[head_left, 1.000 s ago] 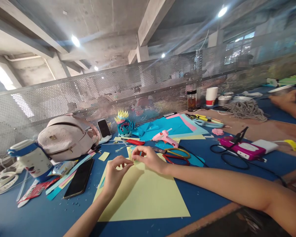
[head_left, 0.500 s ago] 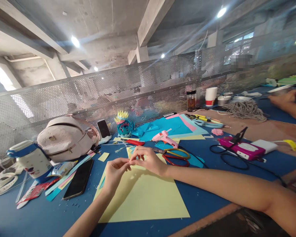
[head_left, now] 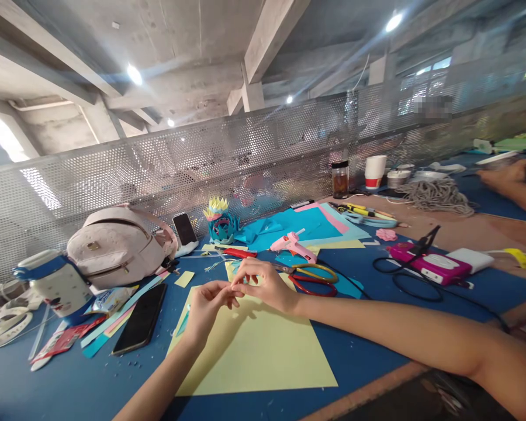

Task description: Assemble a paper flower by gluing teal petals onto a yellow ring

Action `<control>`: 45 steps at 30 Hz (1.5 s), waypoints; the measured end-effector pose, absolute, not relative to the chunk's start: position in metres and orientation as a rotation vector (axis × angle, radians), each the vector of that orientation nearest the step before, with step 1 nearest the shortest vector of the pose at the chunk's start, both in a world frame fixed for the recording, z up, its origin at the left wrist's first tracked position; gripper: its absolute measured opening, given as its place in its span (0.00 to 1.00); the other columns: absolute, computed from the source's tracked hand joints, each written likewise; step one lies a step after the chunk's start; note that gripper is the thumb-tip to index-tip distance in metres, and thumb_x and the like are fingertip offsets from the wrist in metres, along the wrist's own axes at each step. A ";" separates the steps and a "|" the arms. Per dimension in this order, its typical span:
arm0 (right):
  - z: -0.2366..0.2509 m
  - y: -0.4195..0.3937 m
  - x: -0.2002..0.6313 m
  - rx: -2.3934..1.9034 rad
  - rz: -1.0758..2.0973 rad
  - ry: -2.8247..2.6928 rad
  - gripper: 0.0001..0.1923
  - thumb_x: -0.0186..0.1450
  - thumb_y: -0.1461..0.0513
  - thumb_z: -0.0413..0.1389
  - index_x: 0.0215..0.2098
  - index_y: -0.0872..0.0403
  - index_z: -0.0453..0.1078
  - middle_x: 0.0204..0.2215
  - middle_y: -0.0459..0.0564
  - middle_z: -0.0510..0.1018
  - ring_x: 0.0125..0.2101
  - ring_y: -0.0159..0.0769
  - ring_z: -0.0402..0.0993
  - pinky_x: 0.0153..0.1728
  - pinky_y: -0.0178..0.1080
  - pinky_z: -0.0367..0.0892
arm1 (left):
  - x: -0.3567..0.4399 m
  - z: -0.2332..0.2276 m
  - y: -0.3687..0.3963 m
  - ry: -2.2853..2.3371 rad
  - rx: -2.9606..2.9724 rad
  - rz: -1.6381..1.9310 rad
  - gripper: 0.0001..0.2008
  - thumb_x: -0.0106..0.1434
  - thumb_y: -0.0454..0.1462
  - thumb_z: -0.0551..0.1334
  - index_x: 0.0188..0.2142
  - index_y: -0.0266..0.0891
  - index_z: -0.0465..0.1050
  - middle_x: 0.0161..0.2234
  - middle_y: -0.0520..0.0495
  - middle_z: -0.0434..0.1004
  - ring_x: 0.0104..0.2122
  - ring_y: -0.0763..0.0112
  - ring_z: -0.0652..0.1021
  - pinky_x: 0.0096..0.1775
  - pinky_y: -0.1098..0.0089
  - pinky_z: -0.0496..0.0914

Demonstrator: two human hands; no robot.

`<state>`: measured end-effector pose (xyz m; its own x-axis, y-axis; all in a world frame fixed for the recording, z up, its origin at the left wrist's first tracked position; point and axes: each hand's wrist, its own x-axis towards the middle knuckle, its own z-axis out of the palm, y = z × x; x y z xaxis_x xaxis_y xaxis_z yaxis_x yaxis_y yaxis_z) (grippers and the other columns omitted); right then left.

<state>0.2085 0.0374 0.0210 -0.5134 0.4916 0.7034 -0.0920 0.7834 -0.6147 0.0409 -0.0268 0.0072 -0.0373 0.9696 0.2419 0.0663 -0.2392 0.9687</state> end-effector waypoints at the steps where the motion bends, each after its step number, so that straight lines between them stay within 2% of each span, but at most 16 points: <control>1: 0.021 0.038 0.208 -0.304 0.736 -1.996 0.14 0.63 0.52 0.60 0.30 0.55 0.76 0.27 0.47 0.73 0.28 0.32 0.66 0.27 0.33 0.60 | 0.041 0.007 -0.026 1.152 1.378 1.394 0.15 0.57 0.46 0.67 0.29 0.34 0.80 0.20 0.48 0.77 0.22 0.74 0.74 0.28 0.76 0.68; 8: 0.017 0.041 0.207 -0.356 0.646 -2.014 0.10 0.62 0.56 0.62 0.30 0.54 0.77 0.27 0.47 0.73 0.29 0.33 0.67 0.30 0.34 0.62 | 0.041 0.004 -0.027 1.113 1.202 1.363 0.18 0.56 0.49 0.68 0.30 0.33 0.79 0.25 0.43 0.82 0.27 0.69 0.79 0.32 0.74 0.71; 15: 0.017 0.045 0.206 -0.403 0.617 -2.031 0.09 0.61 0.57 0.64 0.28 0.54 0.76 0.26 0.46 0.74 0.30 0.33 0.68 0.31 0.34 0.62 | 0.044 0.008 -0.030 1.151 1.269 1.360 0.19 0.57 0.49 0.67 0.33 0.32 0.80 0.27 0.41 0.82 0.28 0.66 0.80 0.33 0.71 0.72; 23: 0.017 0.045 0.210 -0.364 0.470 -2.114 0.04 0.60 0.65 0.64 0.29 0.54 0.73 0.28 0.45 0.74 0.32 0.33 0.70 0.34 0.34 0.63 | 0.040 0.008 -0.028 1.196 1.391 1.327 0.16 0.56 0.47 0.68 0.31 0.33 0.82 0.25 0.42 0.83 0.27 0.65 0.80 0.32 0.71 0.72; 30: 0.013 0.052 0.213 -0.289 0.163 -2.253 0.07 0.65 0.59 0.60 0.31 0.54 0.70 0.30 0.46 0.76 0.33 0.35 0.69 0.36 0.35 0.62 | 0.039 0.007 -0.025 1.217 1.425 1.290 0.17 0.54 0.48 0.69 0.30 0.33 0.81 0.25 0.41 0.82 0.27 0.63 0.80 0.30 0.70 0.72; 33: 0.013 0.054 0.214 -0.307 0.155 -2.273 0.10 0.65 0.55 0.60 0.31 0.53 0.70 0.29 0.46 0.76 0.32 0.34 0.69 0.33 0.35 0.60 | 0.041 0.008 -0.027 1.199 1.391 1.290 0.18 0.55 0.48 0.68 0.29 0.33 0.80 0.26 0.41 0.82 0.28 0.64 0.79 0.31 0.70 0.72; 38: 0.013 0.054 0.214 -0.303 0.174 -2.291 0.15 0.63 0.50 0.60 0.30 0.53 0.70 0.29 0.47 0.77 0.31 0.36 0.69 0.32 0.35 0.59 | 0.042 0.011 -0.028 1.222 1.424 1.319 0.16 0.52 0.47 0.70 0.25 0.34 0.79 0.23 0.45 0.79 0.22 0.72 0.73 0.28 0.72 0.68; 45: 0.012 0.054 0.212 -0.307 0.189 -2.285 0.14 0.61 0.51 0.61 0.32 0.53 0.70 0.31 0.47 0.77 0.33 0.35 0.71 0.33 0.34 0.60 | 0.041 0.010 -0.025 1.256 1.378 1.357 0.15 0.50 0.45 0.72 0.23 0.35 0.76 0.22 0.47 0.77 0.21 0.74 0.72 0.25 0.75 0.64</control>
